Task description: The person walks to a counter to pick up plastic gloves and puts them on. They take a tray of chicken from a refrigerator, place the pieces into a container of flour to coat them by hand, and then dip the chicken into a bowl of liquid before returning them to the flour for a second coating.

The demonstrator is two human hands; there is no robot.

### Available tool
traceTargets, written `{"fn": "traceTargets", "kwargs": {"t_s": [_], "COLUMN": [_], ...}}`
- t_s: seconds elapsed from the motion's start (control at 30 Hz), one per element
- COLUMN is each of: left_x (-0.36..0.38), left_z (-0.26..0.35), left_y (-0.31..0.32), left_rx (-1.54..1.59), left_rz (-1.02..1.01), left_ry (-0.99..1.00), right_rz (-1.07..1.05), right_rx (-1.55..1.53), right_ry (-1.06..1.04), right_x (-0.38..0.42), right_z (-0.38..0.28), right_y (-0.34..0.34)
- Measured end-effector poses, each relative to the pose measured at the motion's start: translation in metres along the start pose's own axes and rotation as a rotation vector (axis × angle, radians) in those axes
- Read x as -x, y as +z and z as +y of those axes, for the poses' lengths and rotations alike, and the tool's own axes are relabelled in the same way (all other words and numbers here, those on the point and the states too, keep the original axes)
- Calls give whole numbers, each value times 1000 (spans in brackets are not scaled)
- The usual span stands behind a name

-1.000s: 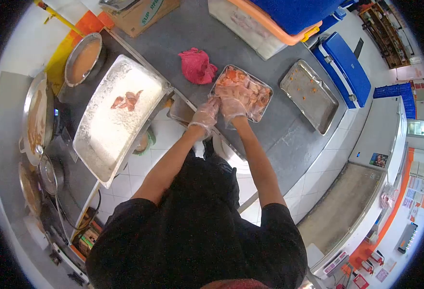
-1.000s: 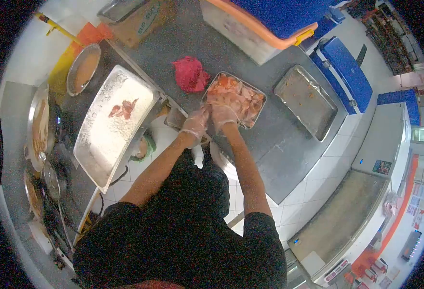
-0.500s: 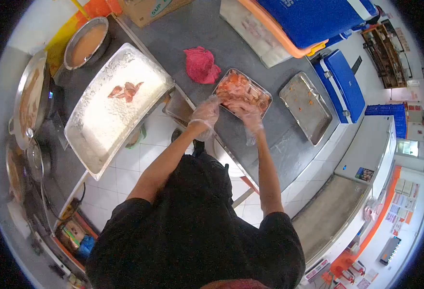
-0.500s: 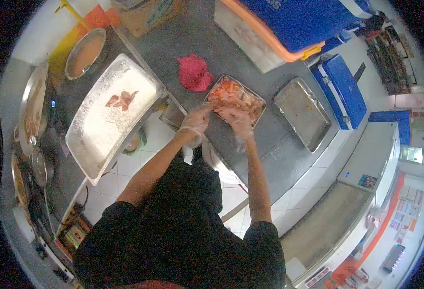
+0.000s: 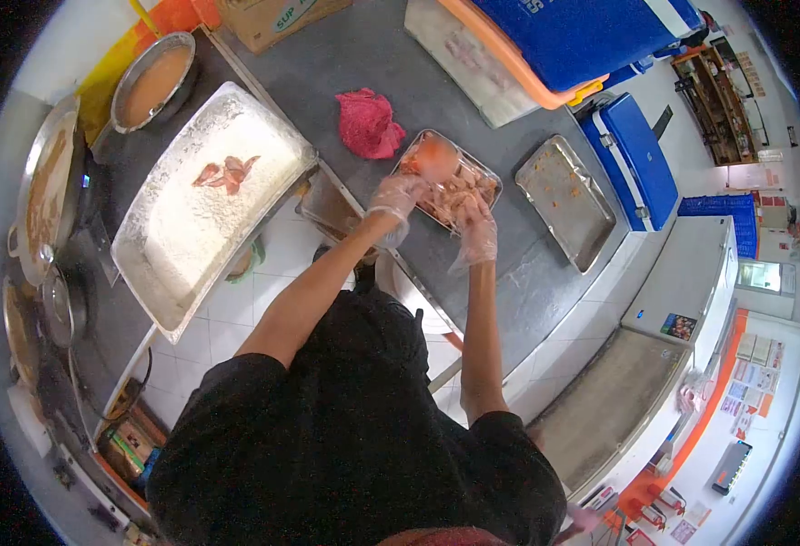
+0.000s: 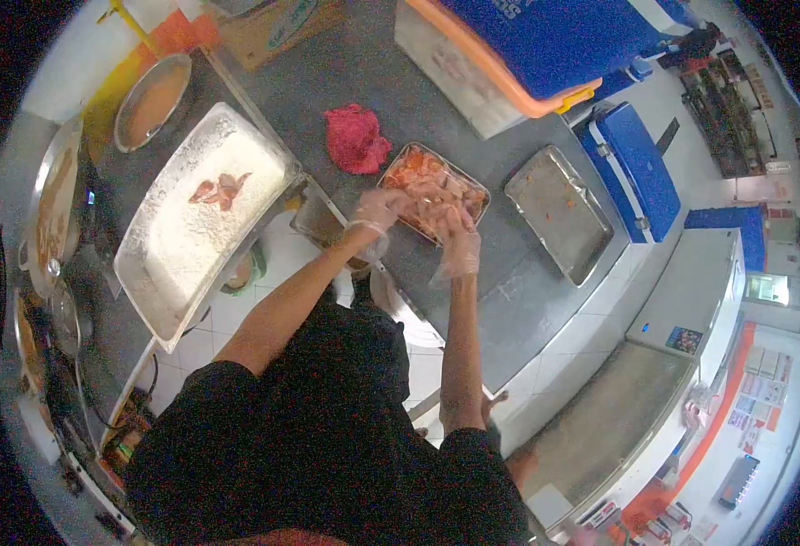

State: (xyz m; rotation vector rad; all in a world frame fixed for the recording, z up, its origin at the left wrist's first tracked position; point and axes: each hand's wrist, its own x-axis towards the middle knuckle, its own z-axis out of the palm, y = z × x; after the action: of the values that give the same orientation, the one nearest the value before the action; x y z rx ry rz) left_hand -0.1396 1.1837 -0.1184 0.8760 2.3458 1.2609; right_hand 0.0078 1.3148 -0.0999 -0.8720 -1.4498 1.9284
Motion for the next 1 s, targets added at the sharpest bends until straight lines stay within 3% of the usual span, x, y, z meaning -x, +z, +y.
{"fn": "traceTargets", "kwargs": {"t_s": [0.1, 0.23, 0.33, 0.4, 0.43, 0.47, 0.5, 0.53, 0.57, 0.6, 0.7, 0.73, 0.8, 0.87, 0.93, 1.0], "left_x": [-8, -5, -3, 24, 27, 31, 35, 48, 53, 56, 77, 89, 107, 117, 109, 92], "left_z": [-2, 40, 41, 85, 54, 39, 23, 47, 34, 31, -34, -69, -66, -69, -82, -44], "left_y": [1, -15, -31, -92, -99, -120, -141, -177, -193, -210, -264, -274, -279, -269, -240, -194], "left_rx": [210, 789, 1099, 578, 733, 544, 348, -373, 150, 406, 1, -219, -302, -345, -348, -334], "left_rz": [20, 134, 263, 415, 499, 583, 673, 677, 842, 894, 790, 769, 761, 750, 747, 557], "left_ry": [-128, -371, -330, -240, -192, -152, -130, -175, -266, -377, -451, -454, -354, -245, -113, 27], "right_rz": [85, 95, 138, -95, -183, -268, -478, -605, -626, -657, -874, -881, -619, -435, -201, -158], "right_rx": [-16, -491, 760, -214, -379, -547, -66, 372, 390, 410, 26, -20, 94, 513, 976, 1212], "right_ry": [-64, -74, -691, -102, -11, 72, -128, -416, -506, -593, -10, -84, -593, -532, -733, -435], "right_x": [-1, -8, -1, 4, 5, 6, 16, 26, 36, 45, 42, 46, 46, 54, 35, 37], "right_z": [15, 28, 12, 1, 19, 36, 18, 0, 3, 11, 47, 35, 36, -20, 52, 40], "right_y": [3, 48, 101, 154, 185, 211, 232, 253, 277, 296, 332, 319, 270, 200, 107, 65]}}
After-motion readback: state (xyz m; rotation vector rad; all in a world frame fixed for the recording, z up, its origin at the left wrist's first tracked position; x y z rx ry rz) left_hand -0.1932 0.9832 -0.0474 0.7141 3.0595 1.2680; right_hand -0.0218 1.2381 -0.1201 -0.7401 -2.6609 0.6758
